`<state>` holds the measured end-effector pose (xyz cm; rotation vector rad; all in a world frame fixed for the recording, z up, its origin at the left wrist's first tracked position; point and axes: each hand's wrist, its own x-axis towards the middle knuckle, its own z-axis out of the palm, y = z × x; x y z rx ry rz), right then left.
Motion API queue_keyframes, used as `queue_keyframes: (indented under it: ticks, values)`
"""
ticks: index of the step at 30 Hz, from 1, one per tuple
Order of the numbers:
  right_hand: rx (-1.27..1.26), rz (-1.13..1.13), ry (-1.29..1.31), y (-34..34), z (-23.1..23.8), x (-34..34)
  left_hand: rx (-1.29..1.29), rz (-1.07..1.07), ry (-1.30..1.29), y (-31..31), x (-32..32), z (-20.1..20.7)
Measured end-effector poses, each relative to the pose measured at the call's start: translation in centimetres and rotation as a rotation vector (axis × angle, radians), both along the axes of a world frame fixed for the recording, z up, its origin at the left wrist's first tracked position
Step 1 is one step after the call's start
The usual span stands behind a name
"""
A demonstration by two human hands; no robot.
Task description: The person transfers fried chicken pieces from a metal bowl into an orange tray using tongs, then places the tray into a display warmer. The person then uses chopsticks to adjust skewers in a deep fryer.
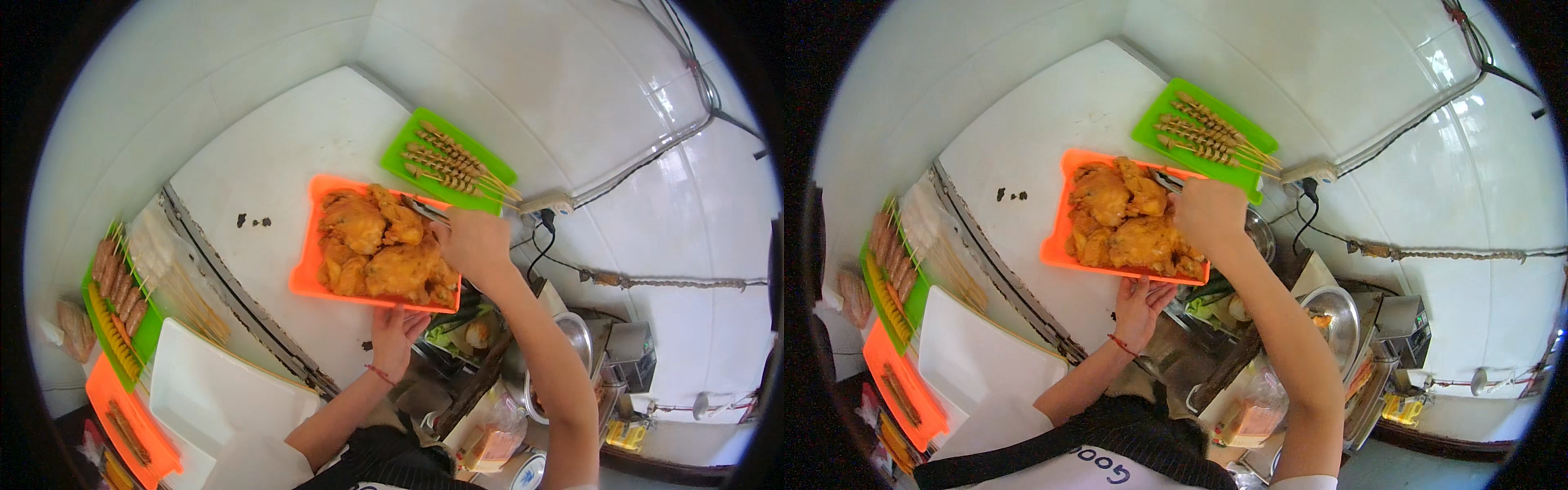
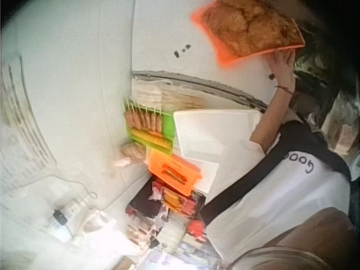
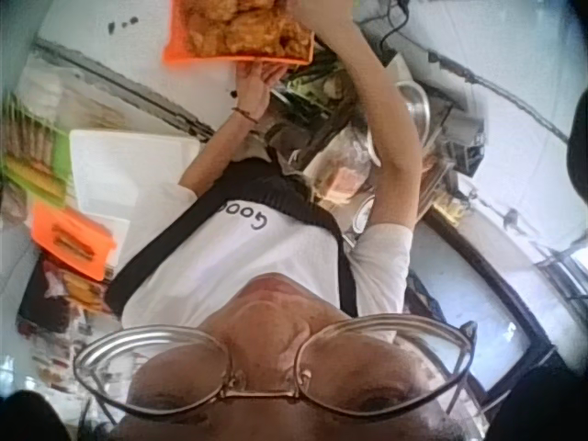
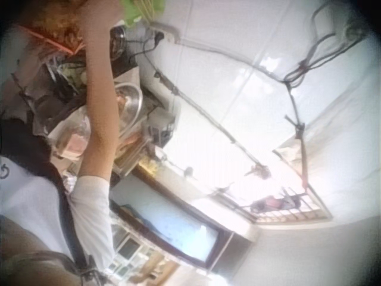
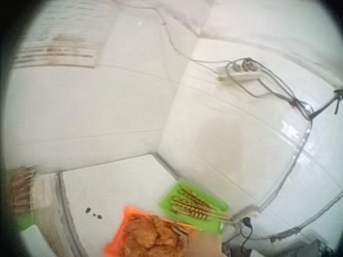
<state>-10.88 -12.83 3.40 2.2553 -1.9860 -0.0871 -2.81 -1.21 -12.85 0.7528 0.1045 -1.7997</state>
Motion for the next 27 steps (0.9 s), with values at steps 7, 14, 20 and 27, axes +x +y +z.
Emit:
queue_keyframes:
  ticks: [7, 14, 20, 27]
  values:
    - [0.056, -0.006, 0.034, 0.9, -0.9, 0.9, -0.02, 0.051, 0.018, 0.4, -0.1, -1.4]
    - [-0.115, -0.192, -0.186, 6.3, 1.8, -1.8, -0.231, -0.088, -0.066, -0.1, 0.5, -1.6]
    - [-0.508, -0.611, -0.083, 22.7, 7.6, -17.2, -0.21, -0.111, -0.127, -0.3, 0.6, -1.1]
    - [0.035, -1.323, -0.99, 31.8, -0.9, -29.9, -0.221, -0.156, -0.219, -0.5, 0.6, -0.9]
